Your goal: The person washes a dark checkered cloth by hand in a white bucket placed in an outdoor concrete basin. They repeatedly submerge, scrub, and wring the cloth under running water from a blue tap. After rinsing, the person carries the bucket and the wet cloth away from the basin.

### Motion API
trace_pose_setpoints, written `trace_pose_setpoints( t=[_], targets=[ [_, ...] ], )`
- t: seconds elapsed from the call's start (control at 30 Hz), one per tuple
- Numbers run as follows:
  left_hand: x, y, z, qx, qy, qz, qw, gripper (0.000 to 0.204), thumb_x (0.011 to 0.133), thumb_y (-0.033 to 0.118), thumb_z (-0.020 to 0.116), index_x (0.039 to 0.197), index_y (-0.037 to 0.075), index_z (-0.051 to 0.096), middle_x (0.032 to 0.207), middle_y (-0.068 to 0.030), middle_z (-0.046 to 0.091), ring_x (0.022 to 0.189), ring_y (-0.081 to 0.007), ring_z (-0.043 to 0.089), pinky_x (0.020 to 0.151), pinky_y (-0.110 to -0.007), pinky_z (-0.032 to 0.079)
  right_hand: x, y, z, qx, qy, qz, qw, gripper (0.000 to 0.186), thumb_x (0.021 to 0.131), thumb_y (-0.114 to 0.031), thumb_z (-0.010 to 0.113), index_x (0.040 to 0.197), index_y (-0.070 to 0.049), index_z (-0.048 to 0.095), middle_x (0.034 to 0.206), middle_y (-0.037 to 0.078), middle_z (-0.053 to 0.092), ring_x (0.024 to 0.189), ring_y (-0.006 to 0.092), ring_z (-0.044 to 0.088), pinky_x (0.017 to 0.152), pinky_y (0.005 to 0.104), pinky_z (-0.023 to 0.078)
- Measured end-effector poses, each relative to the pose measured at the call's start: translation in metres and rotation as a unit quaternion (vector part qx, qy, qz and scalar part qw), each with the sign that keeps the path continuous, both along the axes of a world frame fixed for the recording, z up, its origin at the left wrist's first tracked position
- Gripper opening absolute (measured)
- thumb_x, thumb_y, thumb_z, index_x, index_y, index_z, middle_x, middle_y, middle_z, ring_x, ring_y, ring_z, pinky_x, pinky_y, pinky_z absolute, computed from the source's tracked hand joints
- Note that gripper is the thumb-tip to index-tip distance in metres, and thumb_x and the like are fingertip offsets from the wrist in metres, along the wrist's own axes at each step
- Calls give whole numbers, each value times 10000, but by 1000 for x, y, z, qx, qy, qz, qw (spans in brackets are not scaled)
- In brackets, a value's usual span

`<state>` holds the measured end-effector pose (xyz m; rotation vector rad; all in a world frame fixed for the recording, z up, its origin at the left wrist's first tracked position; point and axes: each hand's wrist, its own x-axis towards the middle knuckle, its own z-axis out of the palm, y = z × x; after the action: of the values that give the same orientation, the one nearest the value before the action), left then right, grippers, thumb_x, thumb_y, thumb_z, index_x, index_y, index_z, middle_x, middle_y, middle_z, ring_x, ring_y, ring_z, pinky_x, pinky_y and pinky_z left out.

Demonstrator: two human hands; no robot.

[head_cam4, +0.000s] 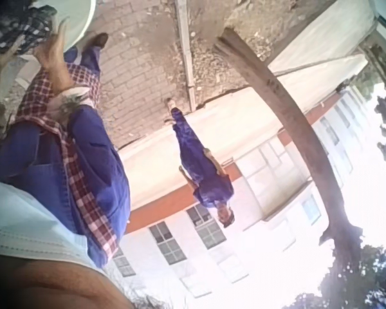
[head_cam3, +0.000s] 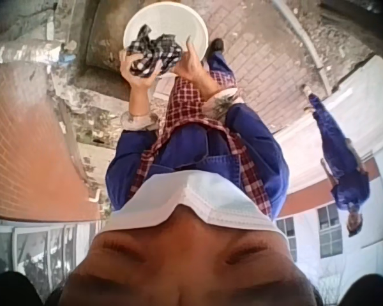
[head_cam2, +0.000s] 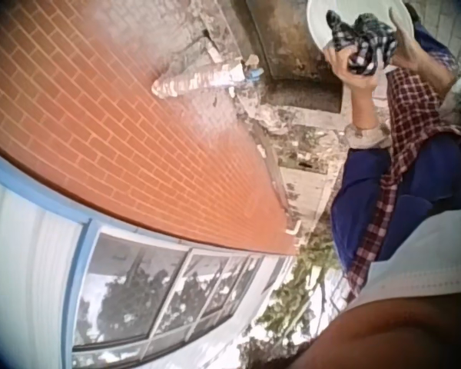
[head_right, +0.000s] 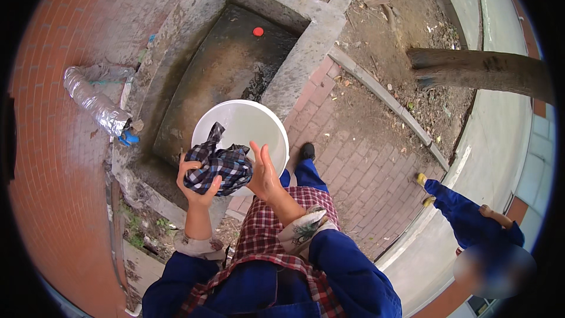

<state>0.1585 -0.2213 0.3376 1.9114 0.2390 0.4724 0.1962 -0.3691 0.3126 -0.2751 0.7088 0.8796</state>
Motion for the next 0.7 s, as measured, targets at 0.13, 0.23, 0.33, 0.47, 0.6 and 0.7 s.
trace_pose_setpoints(
  t=[0.13,0.23,0.33,0.47,0.6,0.7],
  targets=[
    [6,-22,9,132,-80,-65,986,293,457,140,720,653,109,505,751,-98,520,743,-283,515,697,-395,419,-4,12,-30,134,-24,-9,991,728,793,-639,375,1249,-72,391,1237,154,450,1135,254,444,954,423,366],
    [3,-29,16,129,-98,-86,983,229,443,160,680,561,116,489,611,-51,490,657,-244,513,674,-385,413,8,26,-18,271,-111,-29,956,637,787,-498,520,1234,-60,398,1220,186,459,1063,268,495,932,396,392],
    [8,-28,14,85,-122,-49,988,295,501,132,729,598,94,453,649,-78,505,660,-261,523,705,-397,427,6,25,-25,229,-63,-60,969,555,742,-277,559,1220,-51,392,1167,183,490,1002,270,525,893,388,417],
    [-2,-34,6,-314,-29,92,944,343,658,271,652,784,52,420,970,-185,542,878,-297,547,790,-404,437,10,16,-6,-22,-134,-51,989,453,675,-138,572,1087,15,464,1010,149,565,905,234,562,830,337,445],
    [1,-28,-7,-637,45,192,745,423,828,413,420,982,34,524,956,-106,569,868,-218,562,784,-363,447,23,23,18,-164,-470,-64,865,309,585,-48,602,883,1,536,960,143,581,1017,291,536,893,373,387],
    [-11,-8,-33,-693,120,135,698,407,836,418,417,979,57,539,931,-65,576,790,-181,552,739,-324,441,31,26,26,-210,-702,-22,680,212,562,-29,652,729,-29,522,995,162,573,1100,381,479,893,472,381]
  ],
)
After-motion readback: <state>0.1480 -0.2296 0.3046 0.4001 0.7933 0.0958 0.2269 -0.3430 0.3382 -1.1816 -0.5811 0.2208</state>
